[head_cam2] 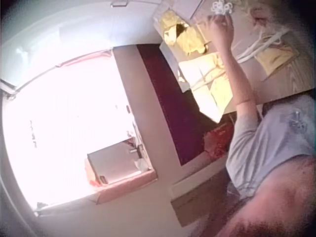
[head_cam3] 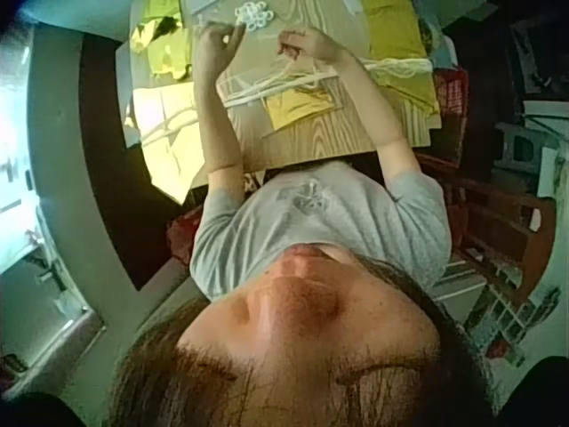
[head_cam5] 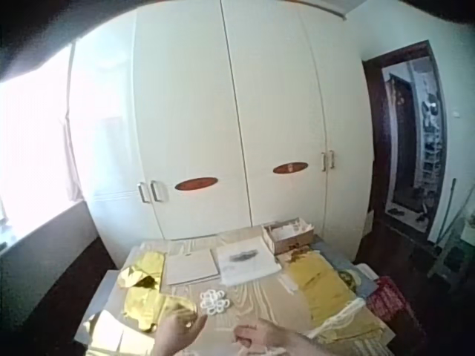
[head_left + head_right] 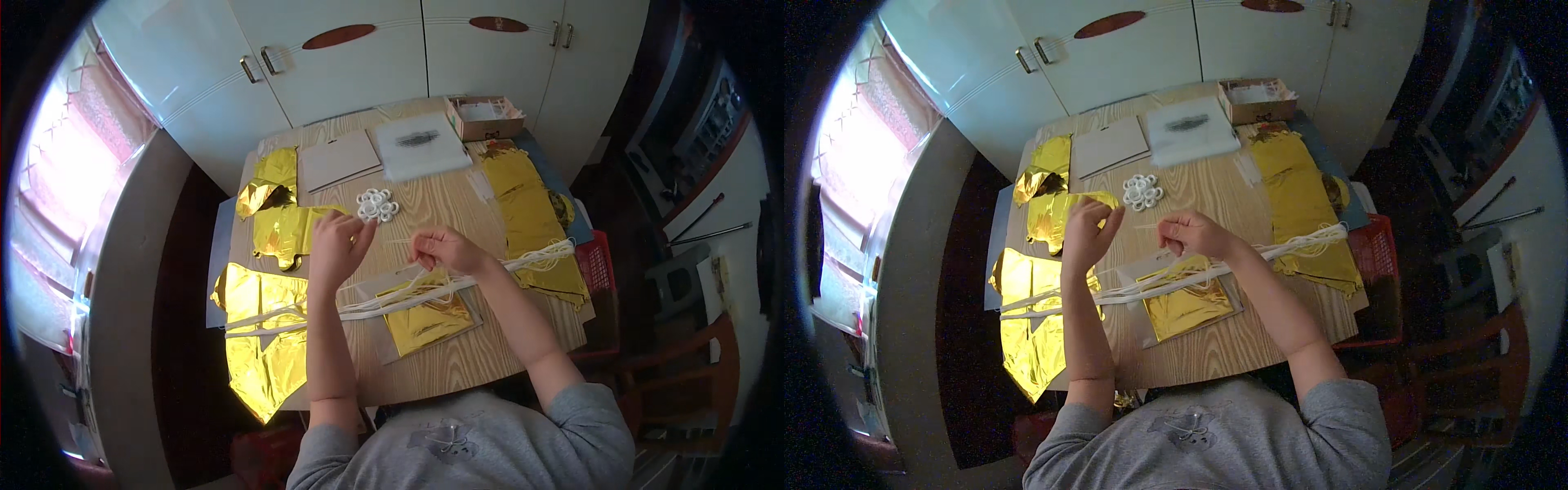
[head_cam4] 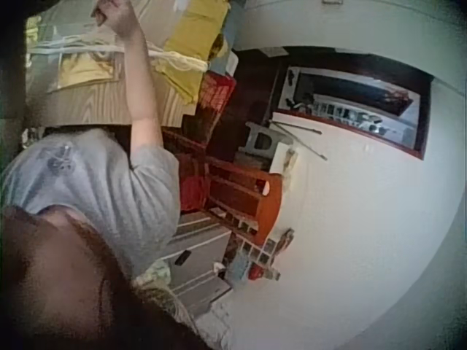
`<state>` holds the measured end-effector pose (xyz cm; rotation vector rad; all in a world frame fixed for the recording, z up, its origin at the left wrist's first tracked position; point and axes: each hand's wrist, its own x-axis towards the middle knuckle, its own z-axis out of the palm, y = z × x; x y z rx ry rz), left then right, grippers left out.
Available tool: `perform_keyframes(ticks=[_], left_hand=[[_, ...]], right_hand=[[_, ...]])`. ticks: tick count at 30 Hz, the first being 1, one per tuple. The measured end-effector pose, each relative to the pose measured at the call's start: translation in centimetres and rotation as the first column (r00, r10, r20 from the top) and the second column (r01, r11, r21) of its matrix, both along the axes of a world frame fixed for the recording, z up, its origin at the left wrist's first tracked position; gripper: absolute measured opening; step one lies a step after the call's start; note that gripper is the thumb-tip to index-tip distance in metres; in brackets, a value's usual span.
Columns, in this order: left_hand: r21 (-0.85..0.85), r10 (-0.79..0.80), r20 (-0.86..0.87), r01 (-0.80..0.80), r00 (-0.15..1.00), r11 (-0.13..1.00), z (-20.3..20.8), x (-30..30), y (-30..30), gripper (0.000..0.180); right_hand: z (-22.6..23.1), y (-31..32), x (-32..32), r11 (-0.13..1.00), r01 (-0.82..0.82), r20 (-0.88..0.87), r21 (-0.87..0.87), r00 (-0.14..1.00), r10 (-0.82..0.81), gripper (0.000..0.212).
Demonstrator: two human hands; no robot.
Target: Assembling components onto gold foil strips at a workbench.
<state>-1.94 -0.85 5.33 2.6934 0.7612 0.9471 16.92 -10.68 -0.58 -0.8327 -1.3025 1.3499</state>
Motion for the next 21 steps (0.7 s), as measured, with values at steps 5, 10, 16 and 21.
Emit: perform_keyframes(ticks=[5, 10, 16, 21], left_hand=[[-0.748, -0.208, 0.523, 0.562, 0.827, 0.352, -1.0, -1.3, 0.8, 0.020], [-0.628, -0.175, 0.659, 0.662, 0.732, 0.409, 0.0, 0.9, -2.0, 0.022], [-0.309, -0.289, -0.024, 0.268, 0.957, 0.913, -1.0, 1.4, -1.3, 0.012], [-0.578, -0.211, 0.129, 0.246, 0.969, 0.778, -1.7, 1.2, -0.8, 0.019]], right_hand=[[-0.2, 0.3, 0.2, 0.999, -0.015, 0.090, 0.031, 0.996, 0.012, 0.025], [-0.1, 0.4, -0.2, 0.994, -0.085, 0.113, 0.068, 0.991, 0.077, 0.025], [-0.7, 0.5, 1.6, 0.984, 0.014, 0.270, 0.177, 0.961, -0.062, 0.020], [0.2, -2.0, 3.1, 0.963, 0.268, 0.455, 0.020, 0.855, -0.248, 0.037]])
